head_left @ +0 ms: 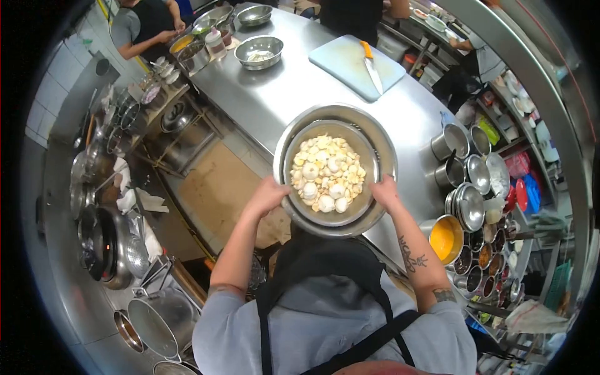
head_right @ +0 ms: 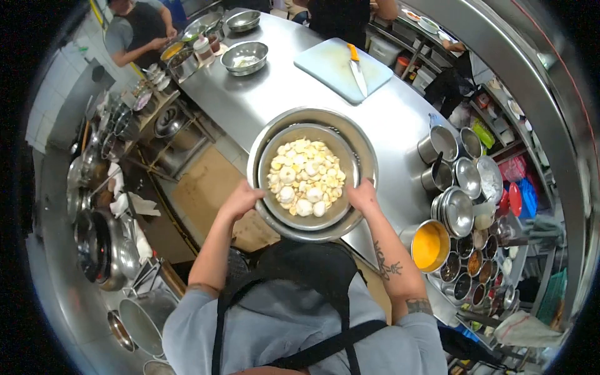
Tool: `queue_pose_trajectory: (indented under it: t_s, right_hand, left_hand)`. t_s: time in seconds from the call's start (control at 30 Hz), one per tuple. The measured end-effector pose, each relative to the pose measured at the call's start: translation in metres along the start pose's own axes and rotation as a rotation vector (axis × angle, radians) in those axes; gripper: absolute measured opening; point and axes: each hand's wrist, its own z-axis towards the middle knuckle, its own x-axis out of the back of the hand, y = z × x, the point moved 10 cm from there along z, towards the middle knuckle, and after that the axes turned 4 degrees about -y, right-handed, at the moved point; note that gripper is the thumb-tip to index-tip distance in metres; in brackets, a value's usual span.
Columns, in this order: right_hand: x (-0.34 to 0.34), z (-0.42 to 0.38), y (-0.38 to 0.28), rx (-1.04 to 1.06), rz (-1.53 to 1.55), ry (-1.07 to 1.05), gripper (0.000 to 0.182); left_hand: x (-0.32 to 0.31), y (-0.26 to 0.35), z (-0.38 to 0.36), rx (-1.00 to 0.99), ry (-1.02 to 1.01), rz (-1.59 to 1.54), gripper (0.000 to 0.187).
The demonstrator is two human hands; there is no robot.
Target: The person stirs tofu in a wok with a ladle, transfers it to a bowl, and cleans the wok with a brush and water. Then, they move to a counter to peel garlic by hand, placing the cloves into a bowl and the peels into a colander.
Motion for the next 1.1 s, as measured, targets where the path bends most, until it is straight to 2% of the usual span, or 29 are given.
queue_pose_trajectory:
  t_s: [0.07,0.13,0.2,0.27,0.33,0.37,0.5,0.57,0.6,0.63,0.73,0.8,0.83,0.87,0.93,1.03,1.1]
  right_hand:
    - [0.007,-0.014,-0.017,-0.028,-0.134,0.046,0.048]
    - [-0.010,-0.005,0.007,-0.026,-0.159,0.051,0.039]
    - [-0.017,-0.012,0.019,-0.170,0.213,0.030,0.030]
    - [-0.017,-0.024,0.008,-0.265,0.384,0.121,0.023]
    - [-0.016,-0.029,-0.002,-0.313,0.496,0.179,0.019]
    - [-0.046,-0.042,-0.012,-0.320,0.513,0.171,0.018]
    - [-0.018,-0.014,0.004,-0.376,0.410,0.140,0.008]
    - [-0.014,0.002,0.023,-0.468,0.506,0.048,0.004]
    - [-0.051,-0.013,0.024,-0.520,0.554,-0.002,0.004]
    - [-0.047,-0.006,0.030,-0.565,0.536,-0.063,0.011]
    - [-0.032,-0.006,0.032,-0.693,0.294,0.008,0.011]
    - [-0.021,-0.009,0.026,-0.712,0.087,0.035,0.010]
    - [-0.033,-0.018,0.018,-0.722,-0.024,0.045,0.012]
    - [-0.032,-0.019,0.006,-0.683,-0.058,0.009,0.014]
    - [-0.022,-0.027,-0.009,-0.613,-0.134,-0.069,0.022]
    - [-0.022,-0.038,-0.014,-0.551,0.226,-0.109,0.027]
    - [-0.026,-0.053,-0.034,-0.510,0.485,-0.063,0.024]
  left_hand:
    - [0.012,0.007,0.016,0.003,-0.067,0.084,0.034]
    - [0.022,0.011,0.019,-0.170,-0.031,0.117,0.034]
    - [0.029,0.033,0.023,-0.303,-0.003,0.199,0.037]
    - [0.032,0.041,0.027,-0.297,0.003,0.255,0.043]
    - [0.035,0.045,0.033,-0.261,-0.082,0.247,0.048]
    - [0.061,0.026,0.019,-0.244,-0.089,0.233,0.048]
    - [0.043,0.053,0.042,-0.303,-0.138,0.246,0.053]
    - [0.033,0.061,0.048,-0.285,-0.170,0.288,0.056]
    - [0.055,0.038,0.030,-0.238,-0.188,0.323,0.058]
    - [0.043,0.045,0.032,-0.206,-0.205,0.366,0.059]
    - [0.029,0.071,0.029,-0.286,-0.216,0.461,0.059]
    - [0.026,0.073,0.038,-0.310,-0.239,0.395,0.059]
    - [0.038,0.046,0.042,-0.329,-0.235,0.349,0.060]
    - [0.044,0.046,0.045,-0.345,-0.229,0.304,0.062]
    - [0.053,0.042,0.051,-0.329,-0.220,0.268,0.050]
    - [0.075,0.025,0.064,-0.235,-0.214,0.272,0.040]
    - [0.091,0.018,0.074,-0.201,-0.214,0.283,0.036]
